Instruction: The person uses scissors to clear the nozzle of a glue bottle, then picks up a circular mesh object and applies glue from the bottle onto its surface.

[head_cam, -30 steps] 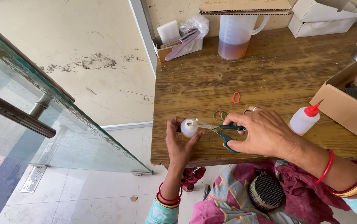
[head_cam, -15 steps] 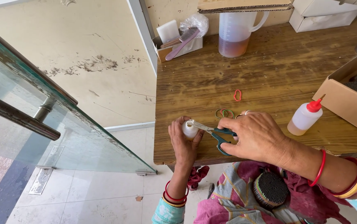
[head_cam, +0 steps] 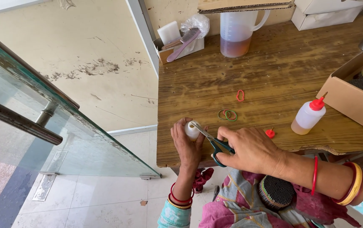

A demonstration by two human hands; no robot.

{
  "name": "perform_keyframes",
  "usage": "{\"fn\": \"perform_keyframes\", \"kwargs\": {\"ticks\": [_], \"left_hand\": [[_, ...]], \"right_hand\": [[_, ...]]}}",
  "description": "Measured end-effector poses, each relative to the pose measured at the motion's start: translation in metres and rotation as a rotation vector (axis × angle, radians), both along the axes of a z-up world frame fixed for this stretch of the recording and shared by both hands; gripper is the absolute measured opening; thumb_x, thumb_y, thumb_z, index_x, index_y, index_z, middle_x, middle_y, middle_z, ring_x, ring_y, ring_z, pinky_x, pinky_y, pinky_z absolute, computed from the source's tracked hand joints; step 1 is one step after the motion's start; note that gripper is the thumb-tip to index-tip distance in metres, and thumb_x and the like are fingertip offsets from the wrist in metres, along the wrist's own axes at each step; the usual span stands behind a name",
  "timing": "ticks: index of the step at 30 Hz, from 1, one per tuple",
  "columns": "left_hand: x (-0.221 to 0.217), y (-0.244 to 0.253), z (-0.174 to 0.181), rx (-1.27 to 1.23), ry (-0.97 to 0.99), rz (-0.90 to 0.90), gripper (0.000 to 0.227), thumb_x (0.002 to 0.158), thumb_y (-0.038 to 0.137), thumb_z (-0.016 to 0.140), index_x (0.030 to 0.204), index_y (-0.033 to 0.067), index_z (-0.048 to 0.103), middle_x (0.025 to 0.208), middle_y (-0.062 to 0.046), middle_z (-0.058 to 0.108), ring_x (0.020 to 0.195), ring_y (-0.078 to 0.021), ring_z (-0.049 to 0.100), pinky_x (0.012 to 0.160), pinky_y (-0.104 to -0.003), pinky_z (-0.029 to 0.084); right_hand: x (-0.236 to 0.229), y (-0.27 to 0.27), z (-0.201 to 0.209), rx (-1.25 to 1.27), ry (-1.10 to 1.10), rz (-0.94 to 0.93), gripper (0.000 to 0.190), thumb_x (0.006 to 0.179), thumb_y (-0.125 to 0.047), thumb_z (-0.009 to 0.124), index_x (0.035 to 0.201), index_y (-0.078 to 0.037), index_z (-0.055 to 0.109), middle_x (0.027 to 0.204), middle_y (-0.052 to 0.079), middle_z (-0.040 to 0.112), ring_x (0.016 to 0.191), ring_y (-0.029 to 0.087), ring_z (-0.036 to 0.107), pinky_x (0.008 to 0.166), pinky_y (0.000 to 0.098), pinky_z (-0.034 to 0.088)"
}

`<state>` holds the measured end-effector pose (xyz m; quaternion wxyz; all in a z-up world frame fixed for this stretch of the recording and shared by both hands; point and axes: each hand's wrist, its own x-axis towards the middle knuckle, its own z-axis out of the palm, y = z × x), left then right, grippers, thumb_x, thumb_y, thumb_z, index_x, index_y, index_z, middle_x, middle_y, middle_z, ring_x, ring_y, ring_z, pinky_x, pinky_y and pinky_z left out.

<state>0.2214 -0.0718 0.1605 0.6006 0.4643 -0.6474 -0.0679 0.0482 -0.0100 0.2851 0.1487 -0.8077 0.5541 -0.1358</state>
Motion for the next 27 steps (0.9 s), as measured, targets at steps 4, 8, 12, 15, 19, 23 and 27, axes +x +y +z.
{"fn": "perform_keyframes", "kwargs": {"ticks": [4, 8, 12, 15, 19, 23, 27], "left_hand": [[-0.001, 0.002, -0.008, -0.003, -0.036, -0.098, 0.055, 0.079, 0.022, 0.085, 0.122, 0.003, 0.056, 0.115, -0.014, 0.061, 0.105, -0.035, 0.055, 0.093, -0.047, 0.045], [0.003, 0.001, -0.001, 0.132, 0.062, -0.217, 0.055, 0.078, 0.022, 0.089, 0.122, 0.0041, 0.061, 0.114, -0.012, 0.063, 0.107, -0.031, 0.057, 0.093, -0.043, 0.049], [0.011, -0.003, 0.001, 0.165, 0.198, -0.343, 0.067, 0.076, 0.024, 0.092, 0.133, 0.0038, 0.061, 0.126, -0.011, 0.065, 0.114, -0.0249, 0.063, 0.099, -0.039, 0.052], [0.016, -0.004, -0.003, 0.151, 0.155, -0.379, 0.071, 0.077, 0.024, 0.092, 0.137, 0.0041, 0.059, 0.134, -0.012, 0.065, 0.122, -0.0233, 0.063, 0.105, -0.037, 0.051], [0.019, 0.0, 0.006, 0.195, 0.213, -0.416, 0.073, 0.075, 0.022, 0.091, 0.138, 0.0039, 0.057, 0.132, -0.012, 0.065, 0.118, -0.0201, 0.063, 0.103, -0.035, 0.051], [0.023, 0.011, 0.011, 0.305, 0.213, -0.335, 0.062, 0.076, 0.017, 0.092, 0.131, 0.0035, 0.065, 0.113, -0.009, 0.074, 0.104, -0.0168, 0.07, 0.096, -0.033, 0.056], [0.027, 0.042, 0.018, 0.155, 0.246, -0.351, 0.06, 0.077, 0.009, 0.091, 0.13, 0.0004, 0.063, 0.125, -0.009, 0.07, 0.108, -0.0157, 0.066, 0.095, -0.031, 0.053]], "right_hand": [[-0.005, -0.02, -0.002, -0.201, 0.218, 0.051, 0.044, 0.079, -0.042, 0.074, 0.108, -0.013, 0.058, 0.064, 0.013, 0.069, 0.067, 0.038, 0.069, 0.062, 0.0533, 0.053], [-0.003, -0.023, 0.015, -0.208, 0.207, 0.026, 0.039, 0.079, -0.041, 0.074, 0.107, -0.017, 0.06, 0.068, 0.012, 0.072, 0.072, 0.036, 0.071, 0.065, 0.0524, 0.054], [-0.025, -0.037, 0.008, -0.19, 0.034, -0.088, 0.04, 0.078, -0.037, 0.077, 0.107, -0.015, 0.061, 0.079, 0.011, 0.074, 0.074, 0.034, 0.073, 0.066, 0.0496, 0.057], [-0.022, -0.035, 0.011, -0.045, 0.037, -0.148, 0.038, 0.081, -0.034, 0.076, 0.11, -0.015, 0.06, 0.077, 0.009, 0.076, 0.075, 0.031, 0.074, 0.07, 0.0474, 0.057], [-0.032, -0.054, -0.014, -0.147, -0.039, -0.062, 0.036, 0.08, -0.027, 0.077, 0.11, -0.012, 0.063, 0.086, 0.012, 0.076, 0.078, 0.033, 0.074, 0.07, 0.0477, 0.058], [-0.029, -0.085, -0.038, -0.165, 0.199, -0.087, 0.028, 0.085, -0.022, 0.075, 0.106, -0.007, 0.065, 0.085, 0.015, 0.074, 0.082, 0.035, 0.073, 0.071, 0.0473, 0.059], [-0.031, -0.145, -0.116, -0.236, 0.427, -0.003, 0.004, 0.082, -0.001, 0.07, 0.081, -0.003, 0.073, 0.085, 0.019, 0.073, 0.083, 0.035, 0.074, 0.068, 0.0438, 0.061]]}}
